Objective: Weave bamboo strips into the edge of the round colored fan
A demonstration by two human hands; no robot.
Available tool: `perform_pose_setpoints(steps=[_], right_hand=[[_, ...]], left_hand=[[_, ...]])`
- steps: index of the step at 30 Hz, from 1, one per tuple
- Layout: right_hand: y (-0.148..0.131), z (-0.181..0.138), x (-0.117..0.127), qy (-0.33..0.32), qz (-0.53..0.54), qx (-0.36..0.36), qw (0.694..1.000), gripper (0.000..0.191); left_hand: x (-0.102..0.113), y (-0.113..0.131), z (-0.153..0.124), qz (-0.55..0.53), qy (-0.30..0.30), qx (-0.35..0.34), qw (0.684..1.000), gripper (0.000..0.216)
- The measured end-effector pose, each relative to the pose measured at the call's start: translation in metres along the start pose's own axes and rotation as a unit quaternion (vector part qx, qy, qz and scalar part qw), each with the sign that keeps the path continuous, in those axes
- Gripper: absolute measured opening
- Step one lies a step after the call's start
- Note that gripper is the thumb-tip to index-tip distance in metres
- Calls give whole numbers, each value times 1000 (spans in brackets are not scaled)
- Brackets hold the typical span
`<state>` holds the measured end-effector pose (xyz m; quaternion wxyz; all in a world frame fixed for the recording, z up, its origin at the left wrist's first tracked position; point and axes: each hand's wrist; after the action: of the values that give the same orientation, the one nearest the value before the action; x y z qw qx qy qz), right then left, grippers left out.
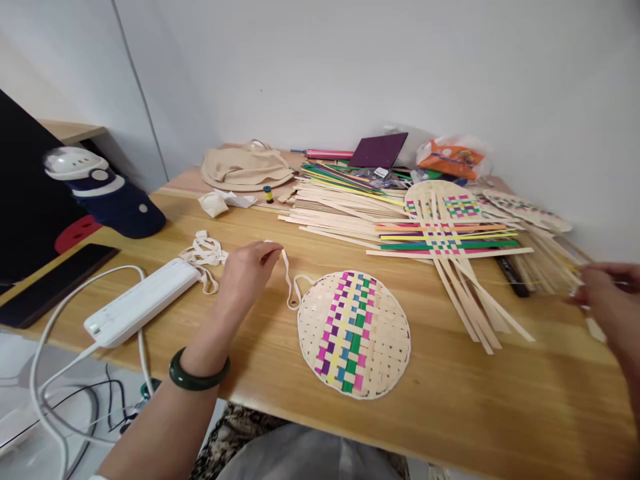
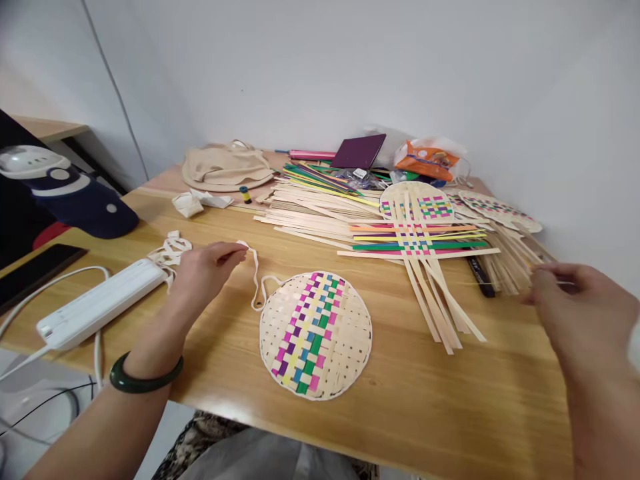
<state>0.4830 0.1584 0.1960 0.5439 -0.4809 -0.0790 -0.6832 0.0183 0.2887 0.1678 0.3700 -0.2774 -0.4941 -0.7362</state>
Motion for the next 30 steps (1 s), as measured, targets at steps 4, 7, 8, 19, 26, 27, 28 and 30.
perform_pose_setpoints(steps=[4,7,8,19,26,27,28,30], right_hand=[[-69,-6,-16,-73,49,30,996,18],[-97,-10,-34,-103,90,128,982,20],[-103,-10,-39,-120,114,133,977,20],[-60,-44,-86,-269,235,187,915,16],[-47,-25,-87,-284,202,107,931,30],[-52,-25,-82,-283,183,116,934,31],[-57,-27,-77,-277,167,125,938,31],[-67,-30,-64,-254,146,136,947,32]], left_hand=[[-12,-5,-1,-20,11,-24,999,23],[-15,-15,0,-38,34,-27,998,21],[-15,-20,2,-44,44,-19,998,21],[-12,-28,11,-59,59,21,996,21],[-18,-22,7,-88,29,23,995,21],[-19,-21,7,-96,21,20,995,22],[-20,-20,6,-106,16,18,994,22],[-21,-19,4,-120,11,17,993,22]])
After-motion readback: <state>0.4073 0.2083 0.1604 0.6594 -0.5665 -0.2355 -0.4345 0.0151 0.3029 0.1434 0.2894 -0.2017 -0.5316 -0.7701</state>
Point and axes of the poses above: each hand's wrist, its own z-axis towards the middle knuckle, its own x-axis out of the back of the hand, y = z × x, and after that the axes turned 12 degrees about x, right-handed
